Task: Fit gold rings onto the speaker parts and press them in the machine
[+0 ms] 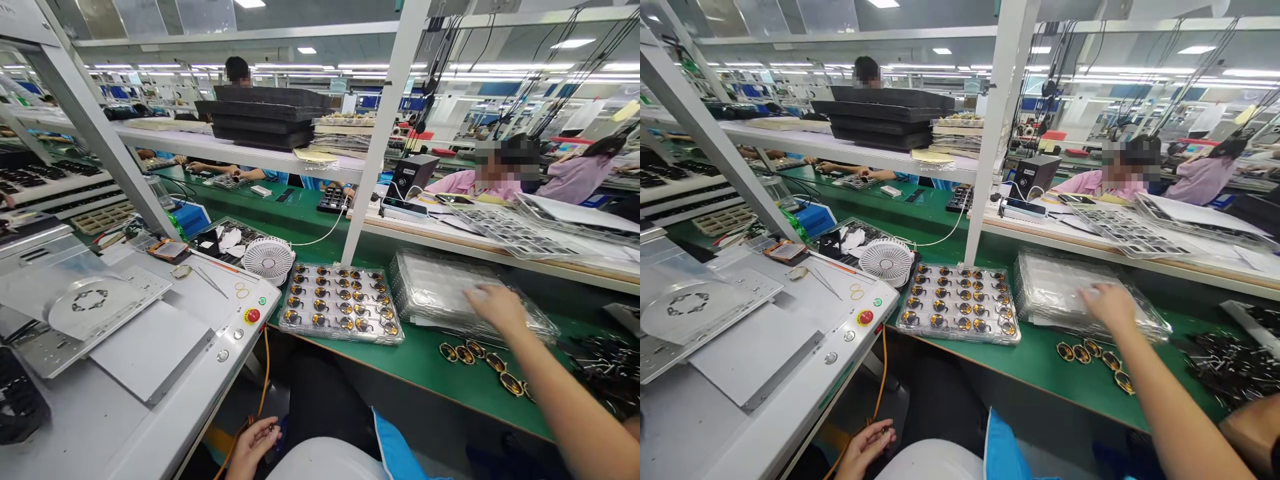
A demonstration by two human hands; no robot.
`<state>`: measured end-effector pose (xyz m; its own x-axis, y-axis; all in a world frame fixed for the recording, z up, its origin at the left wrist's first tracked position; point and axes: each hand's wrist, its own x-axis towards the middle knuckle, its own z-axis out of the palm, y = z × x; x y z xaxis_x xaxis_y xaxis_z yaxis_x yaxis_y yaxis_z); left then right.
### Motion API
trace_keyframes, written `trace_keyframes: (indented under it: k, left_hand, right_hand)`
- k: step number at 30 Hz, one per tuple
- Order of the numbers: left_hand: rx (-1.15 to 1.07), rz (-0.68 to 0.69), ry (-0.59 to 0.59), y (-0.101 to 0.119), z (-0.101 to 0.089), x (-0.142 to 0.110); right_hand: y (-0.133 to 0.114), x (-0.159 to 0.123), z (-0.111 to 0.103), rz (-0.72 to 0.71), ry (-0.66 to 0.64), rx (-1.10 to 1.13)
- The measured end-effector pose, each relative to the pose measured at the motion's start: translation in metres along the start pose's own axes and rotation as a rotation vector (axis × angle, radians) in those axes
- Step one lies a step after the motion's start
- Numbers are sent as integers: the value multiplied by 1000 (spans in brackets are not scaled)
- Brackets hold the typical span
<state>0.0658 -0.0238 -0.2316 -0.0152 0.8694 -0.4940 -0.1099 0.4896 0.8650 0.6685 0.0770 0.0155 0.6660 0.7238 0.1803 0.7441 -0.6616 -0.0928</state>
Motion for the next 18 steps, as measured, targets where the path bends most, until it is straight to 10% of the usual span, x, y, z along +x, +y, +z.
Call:
trace_keyframes:
  k: [5,18]
  left_hand:
    - [31,-20,-19,0,0,1]
    - [-15,-29,-9,-3,-10,0]
  right_hand:
    - [-44,3,28,-2,-168,-28]
    - [-39,16,17,-14,-223,-64]
